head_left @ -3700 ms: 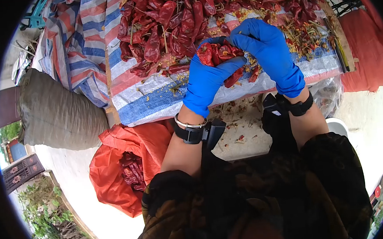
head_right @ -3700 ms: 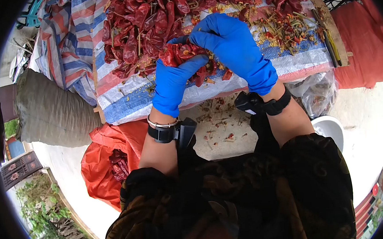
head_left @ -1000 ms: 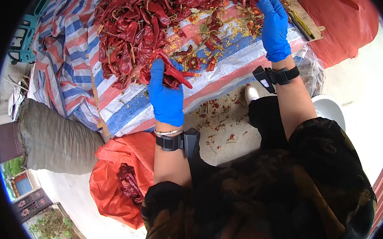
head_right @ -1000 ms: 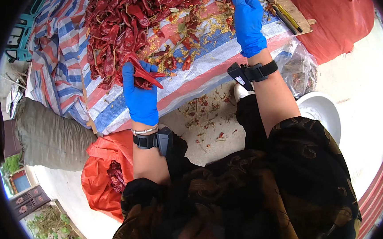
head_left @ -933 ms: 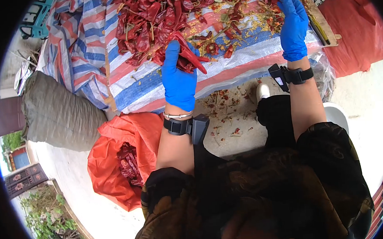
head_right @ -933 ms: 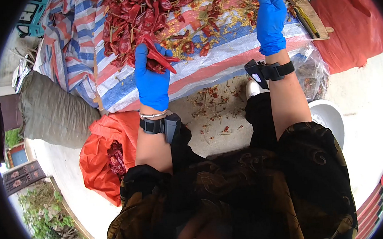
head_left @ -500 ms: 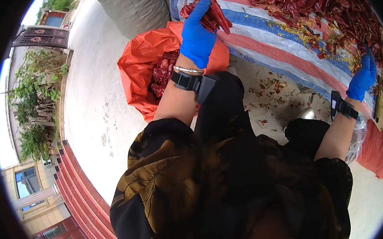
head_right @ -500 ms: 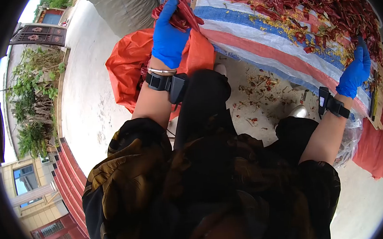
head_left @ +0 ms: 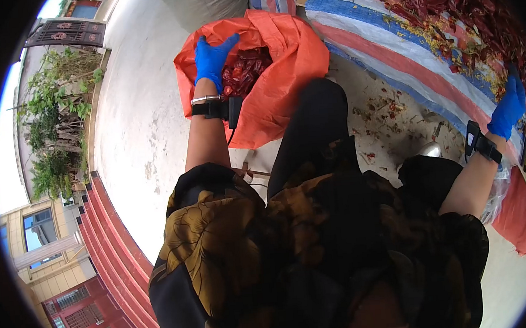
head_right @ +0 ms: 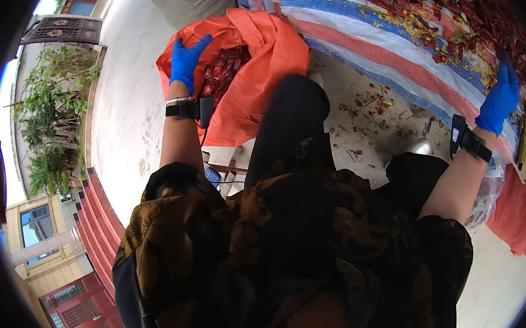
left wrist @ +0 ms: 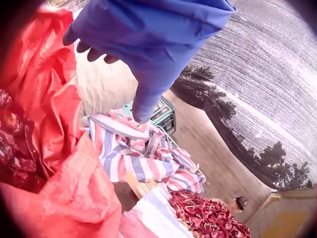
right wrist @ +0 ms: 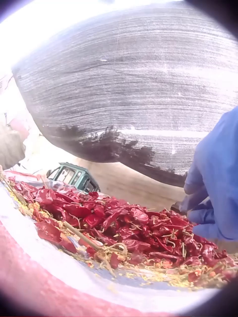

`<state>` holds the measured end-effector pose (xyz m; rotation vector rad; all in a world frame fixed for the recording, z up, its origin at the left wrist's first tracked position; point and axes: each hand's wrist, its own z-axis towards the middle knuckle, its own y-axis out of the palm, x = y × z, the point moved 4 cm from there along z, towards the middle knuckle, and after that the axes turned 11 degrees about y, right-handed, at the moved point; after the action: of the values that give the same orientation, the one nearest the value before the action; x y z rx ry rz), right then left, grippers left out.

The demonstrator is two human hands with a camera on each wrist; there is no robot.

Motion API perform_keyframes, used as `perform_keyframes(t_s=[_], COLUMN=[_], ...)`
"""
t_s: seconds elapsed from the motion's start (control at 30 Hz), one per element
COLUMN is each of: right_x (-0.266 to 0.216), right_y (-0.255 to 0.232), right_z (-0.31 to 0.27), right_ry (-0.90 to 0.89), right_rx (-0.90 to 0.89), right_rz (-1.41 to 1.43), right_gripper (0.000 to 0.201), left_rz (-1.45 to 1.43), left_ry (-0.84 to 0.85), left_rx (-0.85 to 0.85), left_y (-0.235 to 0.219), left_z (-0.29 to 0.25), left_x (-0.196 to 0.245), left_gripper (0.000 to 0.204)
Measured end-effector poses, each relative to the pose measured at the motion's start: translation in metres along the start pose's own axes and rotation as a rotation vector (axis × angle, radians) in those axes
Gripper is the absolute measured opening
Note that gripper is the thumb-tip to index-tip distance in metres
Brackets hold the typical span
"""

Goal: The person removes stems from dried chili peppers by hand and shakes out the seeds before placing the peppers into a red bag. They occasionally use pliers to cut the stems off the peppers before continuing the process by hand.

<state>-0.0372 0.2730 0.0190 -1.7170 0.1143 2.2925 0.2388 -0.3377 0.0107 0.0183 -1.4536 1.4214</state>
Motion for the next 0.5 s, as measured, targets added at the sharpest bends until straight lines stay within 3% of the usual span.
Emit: perform_keyframes(t_s=[0.07, 0.13, 0.3, 0.5], right_x=[0.009, 0.004, -0.001, -0.006], right_y=[-0.003, 0.002, 0.031, 0.06], right_z=[0.006, 0.0, -0.015, -0.022], right_ry=[0.055, 0.016, -0.002, -0.038], right_rx=[-0.011, 0.025, -0.167, -0.336], right_rz=[0.028, -0.089, -0.05, -0.17], right_gripper=[0.028, 0.025, 0.02, 0.025], left_rz=[-0.16, -0.484, -0.974, -1.139], left_ry=[0.129, 0.276, 0.384, 0.442], left_rx=[0.038, 0.054, -0.253, -0.561], left_y=[0.013, 0.041, 0.099, 0.189], left_z=[-0.007, -0.001, -0.037, -0.075], left_x=[0.078, 0.125, 0.271, 0.334], left_gripper=[0.09, 0.075, 0.048, 0.034])
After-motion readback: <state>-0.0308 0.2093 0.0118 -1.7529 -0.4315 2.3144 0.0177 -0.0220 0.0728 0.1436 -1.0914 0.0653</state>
